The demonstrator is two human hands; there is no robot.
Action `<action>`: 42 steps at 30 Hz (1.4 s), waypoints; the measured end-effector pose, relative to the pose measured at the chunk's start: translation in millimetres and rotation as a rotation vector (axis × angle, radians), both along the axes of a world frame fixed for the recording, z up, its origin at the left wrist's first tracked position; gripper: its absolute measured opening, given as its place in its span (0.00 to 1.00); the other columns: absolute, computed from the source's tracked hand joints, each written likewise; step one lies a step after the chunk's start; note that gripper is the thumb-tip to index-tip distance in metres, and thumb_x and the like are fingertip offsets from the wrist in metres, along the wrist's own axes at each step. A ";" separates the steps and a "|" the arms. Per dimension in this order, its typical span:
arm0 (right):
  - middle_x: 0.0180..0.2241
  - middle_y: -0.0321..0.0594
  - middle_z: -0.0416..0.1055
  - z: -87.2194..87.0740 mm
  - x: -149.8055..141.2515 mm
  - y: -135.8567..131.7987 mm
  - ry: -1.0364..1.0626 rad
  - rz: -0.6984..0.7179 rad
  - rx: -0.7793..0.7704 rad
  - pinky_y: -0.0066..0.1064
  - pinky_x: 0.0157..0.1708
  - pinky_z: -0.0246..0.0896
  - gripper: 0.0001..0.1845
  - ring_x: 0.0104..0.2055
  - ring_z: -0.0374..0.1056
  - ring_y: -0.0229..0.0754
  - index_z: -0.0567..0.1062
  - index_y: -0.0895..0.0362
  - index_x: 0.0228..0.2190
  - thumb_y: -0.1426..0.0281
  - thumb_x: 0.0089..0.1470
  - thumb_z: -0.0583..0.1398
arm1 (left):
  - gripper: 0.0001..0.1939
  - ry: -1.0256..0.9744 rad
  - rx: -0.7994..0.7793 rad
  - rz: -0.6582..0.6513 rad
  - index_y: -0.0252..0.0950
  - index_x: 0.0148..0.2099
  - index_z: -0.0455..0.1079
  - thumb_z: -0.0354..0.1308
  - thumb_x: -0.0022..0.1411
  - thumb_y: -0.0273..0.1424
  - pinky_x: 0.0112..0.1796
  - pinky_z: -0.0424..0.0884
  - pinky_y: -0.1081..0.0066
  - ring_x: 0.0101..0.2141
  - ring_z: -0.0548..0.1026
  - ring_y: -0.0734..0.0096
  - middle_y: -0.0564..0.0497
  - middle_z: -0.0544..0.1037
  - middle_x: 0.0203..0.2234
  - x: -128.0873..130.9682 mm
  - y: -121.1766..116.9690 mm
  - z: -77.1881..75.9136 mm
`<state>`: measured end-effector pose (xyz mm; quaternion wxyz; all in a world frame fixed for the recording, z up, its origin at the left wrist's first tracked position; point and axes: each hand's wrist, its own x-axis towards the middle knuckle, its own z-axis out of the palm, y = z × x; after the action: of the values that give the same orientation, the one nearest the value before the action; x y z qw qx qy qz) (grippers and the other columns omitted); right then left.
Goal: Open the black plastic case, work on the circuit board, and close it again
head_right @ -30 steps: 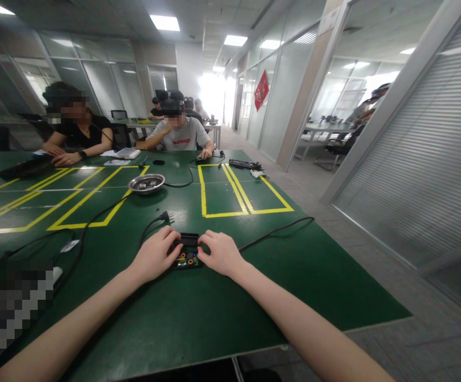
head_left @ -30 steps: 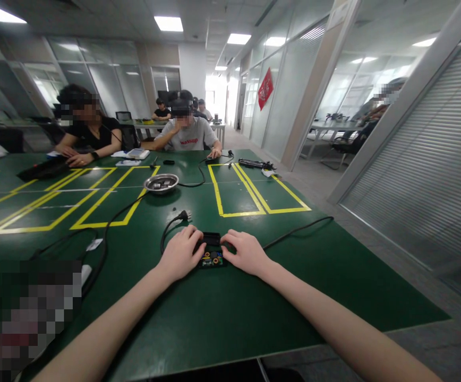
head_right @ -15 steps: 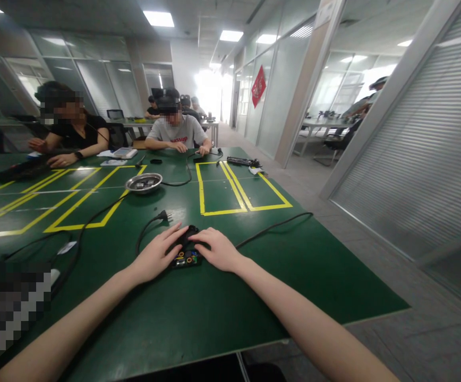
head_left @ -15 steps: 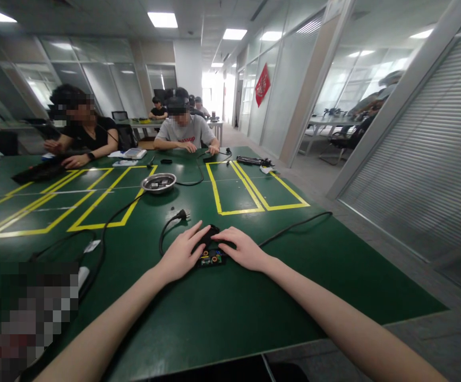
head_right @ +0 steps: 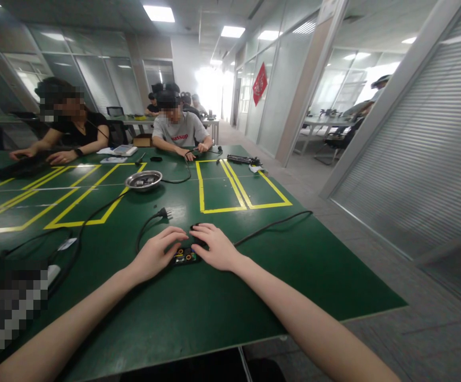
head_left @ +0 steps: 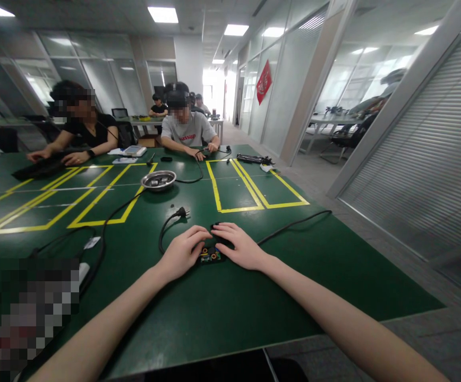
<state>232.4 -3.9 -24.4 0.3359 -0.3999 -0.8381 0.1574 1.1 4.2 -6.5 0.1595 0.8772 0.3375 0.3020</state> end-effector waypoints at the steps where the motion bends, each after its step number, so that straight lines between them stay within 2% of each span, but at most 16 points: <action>1: 0.56 0.50 0.76 -0.6 0.0 0.5 0.003 0.011 0.000 0.51 0.64 0.62 0.16 0.62 0.67 0.52 0.79 0.56 0.51 0.71 0.62 0.62 | 0.15 0.026 0.009 0.016 0.39 0.53 0.73 0.49 0.71 0.26 0.53 0.74 0.65 0.50 0.78 0.63 0.45 0.78 0.50 -1.0 0.0 -0.9; 5: 0.43 0.44 0.80 3.1 0.7 -1.3 0.115 0.070 -0.009 0.43 0.55 0.70 0.05 0.50 0.74 0.47 0.81 0.55 0.38 0.74 0.60 0.64 | 0.21 0.111 0.038 0.089 0.38 0.65 0.67 0.51 0.73 0.34 0.61 0.70 0.55 0.61 0.72 0.55 0.41 0.72 0.62 -7.4 4.7 -5.9; 8: 0.39 0.42 0.79 7.1 1.5 -3.3 0.201 0.155 -0.014 0.41 0.53 0.71 0.06 0.48 0.75 0.45 0.80 0.55 0.35 0.76 0.59 0.63 | 0.23 0.149 0.045 0.029 0.40 0.68 0.64 0.50 0.74 0.36 0.62 0.69 0.53 0.62 0.72 0.55 0.42 0.72 0.63 -9.9 8.5 -8.0; 11: 0.45 0.44 0.78 7.7 2.4 -3.6 0.247 0.176 0.014 0.43 0.57 0.69 0.11 0.53 0.73 0.45 0.80 0.54 0.39 0.78 0.59 0.60 | 0.21 0.097 0.013 -0.015 0.39 0.65 0.67 0.52 0.73 0.34 0.58 0.72 0.57 0.56 0.76 0.57 0.43 0.77 0.57 -8.5 8.1 -6.5; 14: 0.55 0.46 0.74 5.8 4.0 -2.2 0.242 0.100 0.016 0.47 0.63 0.64 0.19 0.61 0.69 0.48 0.79 0.53 0.48 0.78 0.57 0.61 | 0.16 -0.001 -0.003 -0.029 0.39 0.58 0.71 0.54 0.70 0.29 0.51 0.76 0.63 0.49 0.79 0.61 0.44 0.78 0.50 -5.0 4.5 -3.3; 17: 0.54 0.46 0.77 5.4 5.7 -1.3 0.178 0.058 -0.070 0.47 0.59 0.67 0.20 0.57 0.72 0.50 0.78 0.53 0.52 0.73 0.57 0.65 | 0.14 -0.052 0.022 -0.075 0.38 0.54 0.72 0.53 0.68 0.25 0.47 0.76 0.66 0.45 0.78 0.64 0.46 0.77 0.45 -2.6 0.8 0.0; 20: 0.46 0.44 0.81 8.9 6.4 -3.1 0.127 0.127 -0.155 0.42 0.52 0.71 0.14 0.48 0.76 0.47 0.80 0.54 0.49 0.69 0.62 0.62 | 0.12 -0.066 0.006 -0.134 0.37 0.50 0.73 0.52 0.68 0.25 0.47 0.75 0.67 0.44 0.78 0.65 0.46 0.77 0.44 -3.2 -2.5 5.5; 23: 0.46 0.45 0.80 14.1 6.3 -6.7 0.170 0.240 -0.129 0.39 0.51 0.70 0.12 0.48 0.76 0.46 0.79 0.56 0.48 0.71 0.63 0.61 | 0.12 -0.061 -0.035 -0.176 0.37 0.47 0.70 0.52 0.63 0.23 0.46 0.74 0.66 0.43 0.78 0.64 0.47 0.78 0.42 -4.9 -6.9 13.0; 26: 0.47 0.47 0.77 17.9 6.4 -10.7 0.213 0.339 -0.098 0.39 0.52 0.69 0.10 0.49 0.75 0.46 0.79 0.57 0.44 0.70 0.60 0.64 | 0.11 -0.005 -0.051 -0.230 0.38 0.43 0.68 0.60 0.56 0.27 0.44 0.73 0.67 0.42 0.77 0.64 0.47 0.76 0.44 -4.6 -11.8 18.3; 29: 0.45 0.44 0.75 19.2 6.2 -14.1 0.223 0.337 -0.101 0.38 0.50 0.69 0.07 0.47 0.73 0.44 0.76 0.56 0.36 0.72 0.54 0.68 | 0.14 0.034 -0.023 -0.185 0.39 0.38 0.64 0.67 0.54 0.31 0.39 0.72 0.69 0.39 0.76 0.66 0.48 0.75 0.44 -2.1 -14.7 17.5; 33: 0.44 0.41 0.72 18.4 5.1 -16.5 0.221 0.338 -0.115 0.36 0.48 0.68 0.10 0.45 0.71 0.42 0.72 0.55 0.29 0.78 0.48 0.67 | 0.14 0.083 0.003 -0.158 0.39 0.37 0.65 0.68 0.55 0.30 0.37 0.69 0.71 0.37 0.75 0.67 0.51 0.75 0.41 -0.2 -13.5 11.6; 35: 0.44 0.40 0.71 17.9 5.0 -16.8 0.204 0.345 -0.111 0.35 0.48 0.68 0.11 0.45 0.71 0.42 0.72 0.55 0.31 0.78 0.47 0.67 | 0.13 0.130 0.020 -0.144 0.39 0.39 0.67 0.68 0.57 0.32 0.36 0.69 0.70 0.36 0.75 0.66 0.52 0.76 0.37 -0.7 -11.5 9.9; 38: 0.48 0.42 0.72 17.7 5.8 -16.4 0.094 0.314 -0.085 0.37 0.51 0.68 0.18 0.49 0.71 0.45 0.75 0.54 0.41 0.76 0.47 0.69 | 0.12 0.212 0.081 -0.111 0.39 0.45 0.71 0.65 0.64 0.38 0.37 0.70 0.67 0.35 0.76 0.63 0.51 0.77 0.34 -1.8 -8.4 10.6; 40: 0.50 0.45 0.73 17.4 6.2 -15.5 -0.016 0.253 -0.048 0.39 0.52 0.68 0.23 0.51 0.71 0.47 0.74 0.54 0.49 0.75 0.50 0.69 | 0.11 0.255 0.123 -0.089 0.38 0.48 0.72 0.59 0.69 0.39 0.40 0.71 0.65 0.37 0.77 0.61 0.49 0.79 0.36 -2.1 -7.1 12.2; 42: 0.50 0.47 0.76 17.0 6.0 -14.2 -0.123 0.193 0.012 0.41 0.52 0.67 0.23 0.51 0.72 0.49 0.73 0.55 0.53 0.73 0.55 0.67 | 0.13 0.288 0.142 -0.083 0.37 0.50 0.72 0.58 0.71 0.40 0.42 0.72 0.63 0.40 0.77 0.59 0.46 0.80 0.39 -2.0 -6.4 13.1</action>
<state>238.4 -18.1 -7.4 0.2695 -0.3241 -0.8928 0.1589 -0.9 -2.2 6.6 0.0591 0.9336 0.2982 0.1894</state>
